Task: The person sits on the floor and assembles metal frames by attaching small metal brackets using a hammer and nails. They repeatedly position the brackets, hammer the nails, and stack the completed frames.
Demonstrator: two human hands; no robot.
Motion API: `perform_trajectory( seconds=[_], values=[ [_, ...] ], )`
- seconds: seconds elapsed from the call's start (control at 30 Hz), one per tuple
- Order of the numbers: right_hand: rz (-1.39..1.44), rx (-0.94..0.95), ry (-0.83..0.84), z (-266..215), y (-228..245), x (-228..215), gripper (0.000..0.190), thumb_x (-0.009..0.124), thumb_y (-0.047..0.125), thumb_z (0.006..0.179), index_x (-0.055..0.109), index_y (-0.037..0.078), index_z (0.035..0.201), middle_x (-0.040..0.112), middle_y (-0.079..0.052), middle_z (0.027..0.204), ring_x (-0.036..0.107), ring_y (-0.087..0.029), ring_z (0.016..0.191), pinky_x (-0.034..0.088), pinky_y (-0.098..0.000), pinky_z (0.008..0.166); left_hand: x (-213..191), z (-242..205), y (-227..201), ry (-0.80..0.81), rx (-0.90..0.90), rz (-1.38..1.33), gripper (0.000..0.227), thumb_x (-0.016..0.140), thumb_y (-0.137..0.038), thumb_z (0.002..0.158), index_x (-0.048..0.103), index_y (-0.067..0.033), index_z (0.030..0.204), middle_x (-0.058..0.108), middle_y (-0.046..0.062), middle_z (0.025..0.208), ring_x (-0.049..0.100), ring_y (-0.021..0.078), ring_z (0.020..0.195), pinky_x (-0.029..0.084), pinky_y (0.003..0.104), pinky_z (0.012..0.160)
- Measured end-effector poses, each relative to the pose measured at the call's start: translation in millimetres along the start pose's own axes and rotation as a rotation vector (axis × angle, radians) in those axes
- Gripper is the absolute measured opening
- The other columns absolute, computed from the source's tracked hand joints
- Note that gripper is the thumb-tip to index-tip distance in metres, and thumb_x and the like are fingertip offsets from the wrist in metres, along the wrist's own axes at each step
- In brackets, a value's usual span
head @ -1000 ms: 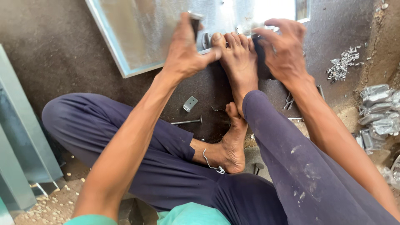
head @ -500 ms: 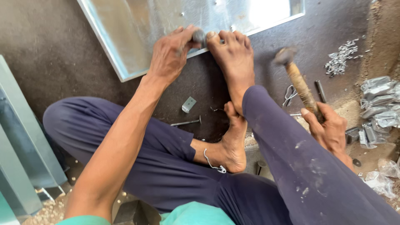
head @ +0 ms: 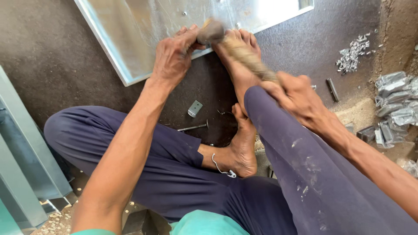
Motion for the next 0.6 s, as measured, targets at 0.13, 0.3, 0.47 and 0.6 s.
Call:
perform_trajectory(
  seconds=[0.13, 0.3, 0.47, 0.6],
  values=[
    [-0.242, -0.517, -0.292, -18.7, 23.0, -6.4, 0.036, 0.051, 0.028, 0.106, 0.058, -0.002, 0.089, 0.052, -0.014, 0.067, 0.051, -0.023, 0.057, 0.038, -0.0398, 0.052, -12.1, 6.3, -10.3, -0.071, 0.008, -0.112, 0.022, 0.065, 0.001, 0.100, 0.066, 0.0006, 0.122, 0.073, 0.018, 0.112, 0.073, 0.0330, 0.097, 0.058, 0.042, 0.091],
    [-0.054, 0.056, -0.389, -78.4, -51.8, 1.8, 0.038, 0.057, 0.036, 0.108, 0.060, 0.003, 0.088, 0.050, -0.004, 0.057, 0.049, -0.017, 0.047, 0.038, -0.0377, 0.045, -5.6, -11.5, -12.4, -0.068, -0.057, 0.006, 0.014, 0.063, 0.002, 0.108, 0.050, -0.0007, 0.114, 0.055, 0.015, 0.092, 0.057, 0.0280, 0.080, 0.051, 0.040, 0.070],
    [-0.394, 0.233, -0.359, -93.8, -79.8, 7.9, 0.035, 0.070, 0.036, 0.103, 0.066, 0.001, 0.099, 0.060, -0.011, 0.071, 0.057, -0.022, 0.060, 0.048, -0.0398, 0.056, 4.5, -25.7, -20.3, 0.002, 0.054, 0.215, 0.030, 0.066, 0.002, 0.094, 0.045, -0.0025, 0.115, 0.050, 0.011, 0.083, 0.052, 0.0240, 0.075, 0.049, 0.040, 0.062],
    [-0.309, -0.348, -0.605, -20.6, -17.2, -26.6, 0.031, 0.070, 0.017, 0.113, 0.060, -0.001, 0.137, 0.064, -0.019, 0.139, 0.058, -0.033, 0.134, 0.045, -0.0466, 0.117, -19.5, 2.3, -21.6, 0.138, -0.044, 0.020, 0.033, 0.073, 0.002, 0.093, 0.047, 0.0008, 0.113, 0.054, 0.012, 0.083, 0.054, 0.0252, 0.073, 0.050, 0.041, 0.060]
  ],
)
Point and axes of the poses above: each hand's wrist, its own z-axis towards the middle knuckle, its own x-axis out of the palm, y = z × x, the point moved 3 cm from there along z, towards the middle knuckle
